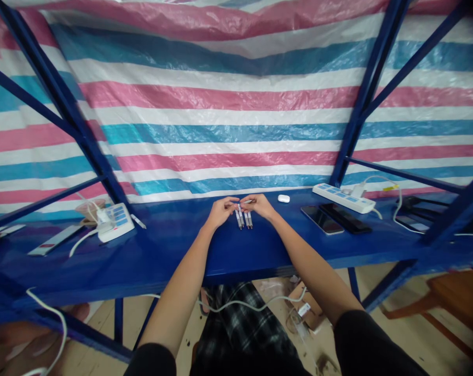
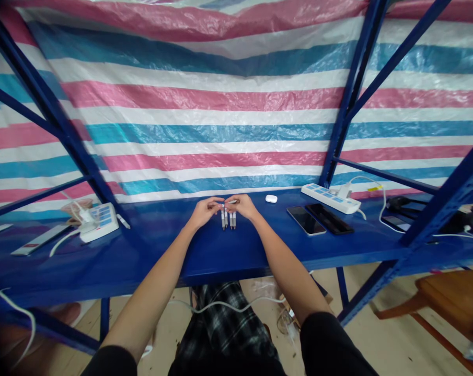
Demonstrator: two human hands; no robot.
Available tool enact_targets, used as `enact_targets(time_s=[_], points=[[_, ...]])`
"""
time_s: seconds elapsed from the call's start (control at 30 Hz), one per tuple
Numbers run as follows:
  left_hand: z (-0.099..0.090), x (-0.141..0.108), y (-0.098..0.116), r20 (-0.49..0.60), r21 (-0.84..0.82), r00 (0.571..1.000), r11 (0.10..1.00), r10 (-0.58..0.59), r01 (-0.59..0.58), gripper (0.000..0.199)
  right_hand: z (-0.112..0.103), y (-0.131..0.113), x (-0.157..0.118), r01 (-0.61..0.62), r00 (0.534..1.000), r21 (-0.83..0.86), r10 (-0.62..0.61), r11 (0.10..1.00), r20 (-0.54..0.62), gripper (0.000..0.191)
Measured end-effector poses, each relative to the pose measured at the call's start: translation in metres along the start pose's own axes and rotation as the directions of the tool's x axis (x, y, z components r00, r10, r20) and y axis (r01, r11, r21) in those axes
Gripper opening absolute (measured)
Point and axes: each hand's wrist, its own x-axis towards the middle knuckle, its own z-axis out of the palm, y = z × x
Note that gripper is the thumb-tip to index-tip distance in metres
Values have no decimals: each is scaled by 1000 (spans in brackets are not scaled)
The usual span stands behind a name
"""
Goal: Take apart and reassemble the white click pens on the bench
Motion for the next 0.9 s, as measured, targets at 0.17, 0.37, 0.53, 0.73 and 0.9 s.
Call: enact_targets(time_s=[0.17, 0.37, 0.53, 0.73, 0.9], points=[[-3, 0, 1, -35, 196, 996, 978, 77, -68, 26, -6, 0, -1, 108, 992, -243, -90, 964, 85, 24], [-6, -1, 3, 7, 294, 992, 948, 127, -123, 21, -7, -4, -5, 215, 977, -394, -193, 894, 94, 21], [-6, -1, 6, -19, 368, 987, 919, 161, -143, 16, -6, -7, -8, 217, 976, -457, -174, 863, 135, 23], [-3, -1, 7, -35, 403, 983, 902, 182, -153, 15, -5, -7, -8, 235, 972, -509, -187, 828, 144, 25], [-2, -2, 7, -42, 410, 981, 899, 189, -156, 17, -3, -8, -10, 207, 976, -455, -150, 866, 159, 29]])
